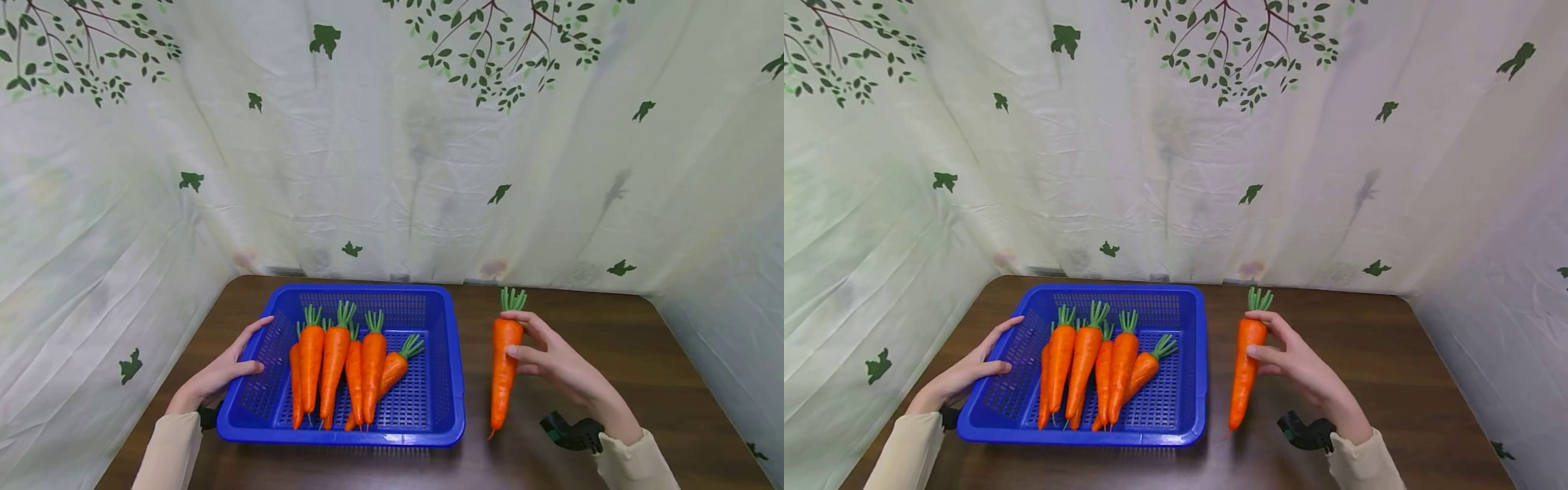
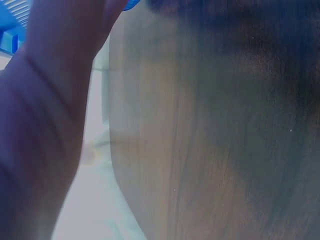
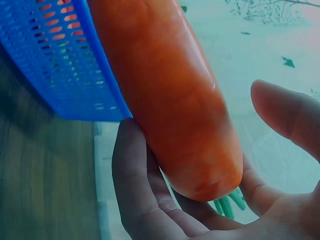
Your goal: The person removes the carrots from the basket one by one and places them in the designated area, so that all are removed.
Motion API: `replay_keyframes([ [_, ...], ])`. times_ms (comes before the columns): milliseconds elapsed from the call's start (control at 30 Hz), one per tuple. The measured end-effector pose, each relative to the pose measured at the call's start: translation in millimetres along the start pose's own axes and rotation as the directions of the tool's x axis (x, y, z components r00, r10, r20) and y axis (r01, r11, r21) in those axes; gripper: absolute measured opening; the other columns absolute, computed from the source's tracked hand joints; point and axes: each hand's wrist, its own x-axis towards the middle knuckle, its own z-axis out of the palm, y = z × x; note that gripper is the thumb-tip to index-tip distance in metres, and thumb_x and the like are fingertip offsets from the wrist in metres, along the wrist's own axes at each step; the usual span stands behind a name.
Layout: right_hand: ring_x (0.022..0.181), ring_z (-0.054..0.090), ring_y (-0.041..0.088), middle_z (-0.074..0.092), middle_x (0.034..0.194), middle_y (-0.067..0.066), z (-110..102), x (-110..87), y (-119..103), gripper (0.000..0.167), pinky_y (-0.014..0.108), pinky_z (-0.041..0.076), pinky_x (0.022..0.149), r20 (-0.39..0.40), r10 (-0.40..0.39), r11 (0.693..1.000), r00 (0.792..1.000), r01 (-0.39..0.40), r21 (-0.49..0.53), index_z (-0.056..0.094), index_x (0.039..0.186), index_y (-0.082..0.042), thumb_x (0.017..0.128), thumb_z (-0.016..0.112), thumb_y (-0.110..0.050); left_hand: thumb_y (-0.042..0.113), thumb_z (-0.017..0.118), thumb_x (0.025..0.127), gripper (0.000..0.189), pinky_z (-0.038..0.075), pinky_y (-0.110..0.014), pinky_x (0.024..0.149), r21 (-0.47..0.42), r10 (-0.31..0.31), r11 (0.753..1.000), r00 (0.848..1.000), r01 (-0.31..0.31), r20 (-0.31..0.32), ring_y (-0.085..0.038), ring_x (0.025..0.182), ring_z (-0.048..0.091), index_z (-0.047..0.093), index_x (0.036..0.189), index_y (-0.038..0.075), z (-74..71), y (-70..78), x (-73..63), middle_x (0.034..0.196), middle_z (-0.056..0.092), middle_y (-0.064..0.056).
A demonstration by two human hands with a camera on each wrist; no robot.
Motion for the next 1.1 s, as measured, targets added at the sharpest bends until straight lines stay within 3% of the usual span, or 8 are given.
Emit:
replay_keyframes([
  [1100,0.103,0.053,0.033,0.014,0.148,0.022,-30,26.4,47,0.06,0.045,0.049,0.084,-0.064,0.018,0.999,0.998,-0.021,-0.049,0.027,0.143,-0.009,0.092,0.059,-0.008,0.0,0.046,0.092,0.079,0.049,-0.056,0.078,-0.03,0.026,0.999,0.999,-0.026,-0.024,-0.038,0.107,0.053,0.004,0.152,0.028,2.4,-4.4,0.8,0.138,0.014,-0.035],
])
